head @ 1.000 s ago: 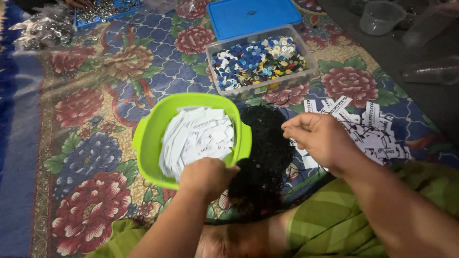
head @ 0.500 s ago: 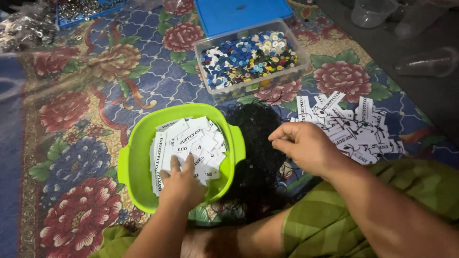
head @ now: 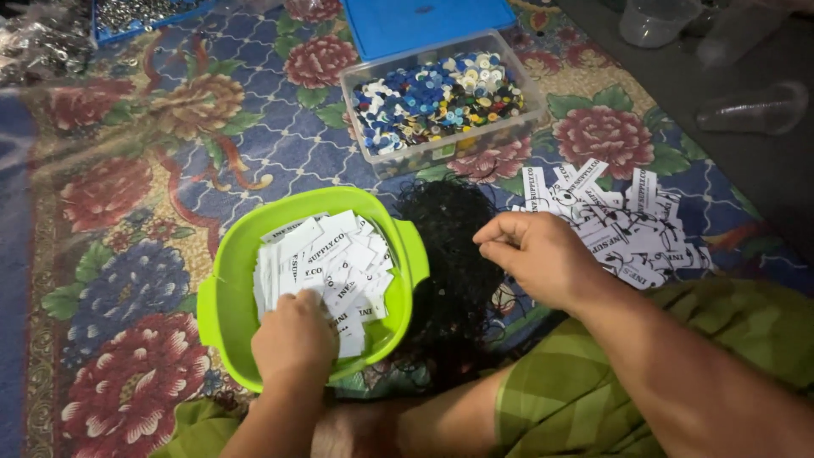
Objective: The person attaches strings to paper tags by taking tags from a bowl, threading black strings through their holes by hand, and placing the assembled tags into a pile.
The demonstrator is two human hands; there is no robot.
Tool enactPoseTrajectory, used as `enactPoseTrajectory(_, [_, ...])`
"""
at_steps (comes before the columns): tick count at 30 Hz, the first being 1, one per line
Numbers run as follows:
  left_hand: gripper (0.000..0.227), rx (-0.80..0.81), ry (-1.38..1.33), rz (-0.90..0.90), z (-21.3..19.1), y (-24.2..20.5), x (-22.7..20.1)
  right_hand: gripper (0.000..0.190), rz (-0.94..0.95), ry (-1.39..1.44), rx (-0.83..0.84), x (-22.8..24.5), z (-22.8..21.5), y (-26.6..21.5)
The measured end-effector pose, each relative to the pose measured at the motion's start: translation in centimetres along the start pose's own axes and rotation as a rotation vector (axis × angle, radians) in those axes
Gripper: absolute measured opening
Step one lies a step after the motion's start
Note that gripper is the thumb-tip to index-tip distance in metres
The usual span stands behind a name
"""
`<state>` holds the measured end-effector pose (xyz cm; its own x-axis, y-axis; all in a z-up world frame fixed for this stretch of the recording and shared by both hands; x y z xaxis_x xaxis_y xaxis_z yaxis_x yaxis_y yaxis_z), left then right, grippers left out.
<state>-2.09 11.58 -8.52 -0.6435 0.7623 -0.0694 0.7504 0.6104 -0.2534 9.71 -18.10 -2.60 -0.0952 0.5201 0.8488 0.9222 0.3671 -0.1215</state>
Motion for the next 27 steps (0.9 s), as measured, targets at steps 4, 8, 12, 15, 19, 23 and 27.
enactPoseTrajectory(4, [0.029,-0.084,-0.001,0.065,-0.4,0.1,-0.6,0.018,0.031,-0.097,-0.025,1.2,-0.2,0.2])
enactPoseTrajectory(8, [0.029,0.07,-0.016,-0.024,-0.6,0.3,-0.3,0.018,0.019,-0.075,-0.04,1.0,0.0,0.3])
enactPoseTrajectory(12, [0.046,0.092,-0.027,-0.126,0.7,1.3,0.9,0.018,-0.008,-0.053,-0.04,0.7,-0.2,0.4])
enactPoseTrajectory(15, [0.022,0.046,-0.072,-0.123,0.4,1.5,1.2,0.018,0.016,-0.018,-0.051,0.9,-0.3,0.3])
enactPoseTrajectory(19, [0.026,0.002,0.044,-0.182,-1.4,1.7,1.6,0.017,0.001,-0.039,-0.039,0.4,-0.2,0.7])
enactPoseTrajectory(23, [0.024,-0.046,-0.031,-0.202,-1.6,1.9,1.6,0.016,-0.034,-0.087,-0.042,-0.6,0.4,1.1])
enactPoseTrajectory(27, [0.029,-0.023,-0.294,-0.202,-2.2,1.6,-0.1,0.013,-0.02,-0.168,-0.064,-0.6,0.4,1.1])
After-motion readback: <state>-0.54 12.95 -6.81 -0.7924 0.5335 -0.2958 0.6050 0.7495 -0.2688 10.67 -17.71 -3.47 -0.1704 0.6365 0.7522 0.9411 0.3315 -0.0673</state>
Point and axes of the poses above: each hand's wrist, its own y-axis towards the middle knuckle, its own z-axis out of the palm, x = y × z, the point moved 5 cm from there along y, towards the middle knuckle, and after that the axes turned 8 degrees about -z, right-handed, at the moved point
